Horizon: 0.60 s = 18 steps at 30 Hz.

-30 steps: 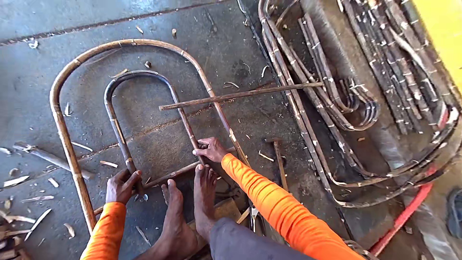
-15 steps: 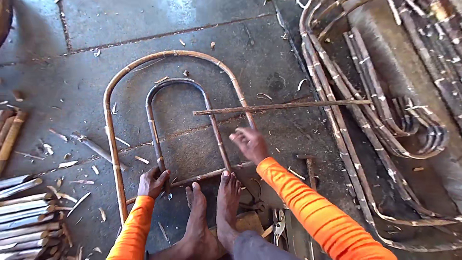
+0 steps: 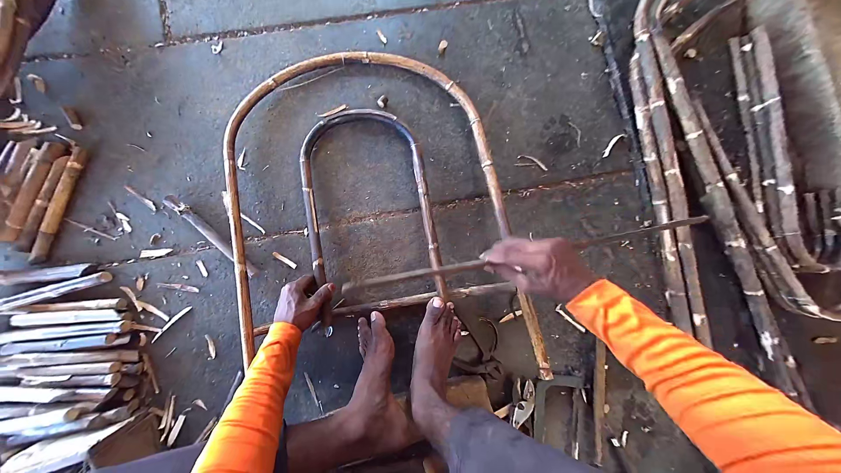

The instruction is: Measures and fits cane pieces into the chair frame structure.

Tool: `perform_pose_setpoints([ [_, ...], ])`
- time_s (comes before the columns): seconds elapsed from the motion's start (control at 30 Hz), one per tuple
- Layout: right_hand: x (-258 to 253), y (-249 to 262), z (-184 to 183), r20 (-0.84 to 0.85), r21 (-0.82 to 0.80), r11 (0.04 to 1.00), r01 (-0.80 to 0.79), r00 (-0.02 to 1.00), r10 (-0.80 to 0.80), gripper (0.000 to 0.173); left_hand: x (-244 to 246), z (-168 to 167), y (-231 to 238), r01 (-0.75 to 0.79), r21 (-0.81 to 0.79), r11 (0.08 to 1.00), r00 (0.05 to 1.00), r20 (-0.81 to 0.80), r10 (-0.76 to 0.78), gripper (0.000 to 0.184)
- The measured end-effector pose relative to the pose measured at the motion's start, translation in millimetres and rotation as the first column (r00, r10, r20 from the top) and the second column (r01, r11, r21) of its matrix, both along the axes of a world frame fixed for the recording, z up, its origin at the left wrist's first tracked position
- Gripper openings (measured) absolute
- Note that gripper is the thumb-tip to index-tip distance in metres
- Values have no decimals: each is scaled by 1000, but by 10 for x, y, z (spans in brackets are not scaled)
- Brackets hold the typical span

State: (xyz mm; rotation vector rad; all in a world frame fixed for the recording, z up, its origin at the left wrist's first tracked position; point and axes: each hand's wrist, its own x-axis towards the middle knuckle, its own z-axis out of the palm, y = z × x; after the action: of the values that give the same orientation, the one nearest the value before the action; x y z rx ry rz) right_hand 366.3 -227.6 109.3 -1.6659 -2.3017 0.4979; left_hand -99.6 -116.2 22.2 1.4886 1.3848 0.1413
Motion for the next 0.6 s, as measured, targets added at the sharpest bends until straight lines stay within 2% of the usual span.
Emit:
perform_pose_setpoints([
  [0.07,-214,-259,-147,-63,-15,999,-31,998,30,26,8,33,14,9,-6,1000,1000,3,-9,31],
  [0.27,-477,-560,-462,-13,-55,996,67,998,-68,29,43,80,3,3,-30,1000,1000,11,-2,33],
  [0.5,-624,-542,-466,1,-130,983,131,991,-131,28,98,153,8,2,-25,1000,999,-35,-3,30],
  [0.6,-633,-531,-429,11,-187,973,132,991,-132,33,85,99,-11,-23,-16,1000,1000,-11,23,30],
])
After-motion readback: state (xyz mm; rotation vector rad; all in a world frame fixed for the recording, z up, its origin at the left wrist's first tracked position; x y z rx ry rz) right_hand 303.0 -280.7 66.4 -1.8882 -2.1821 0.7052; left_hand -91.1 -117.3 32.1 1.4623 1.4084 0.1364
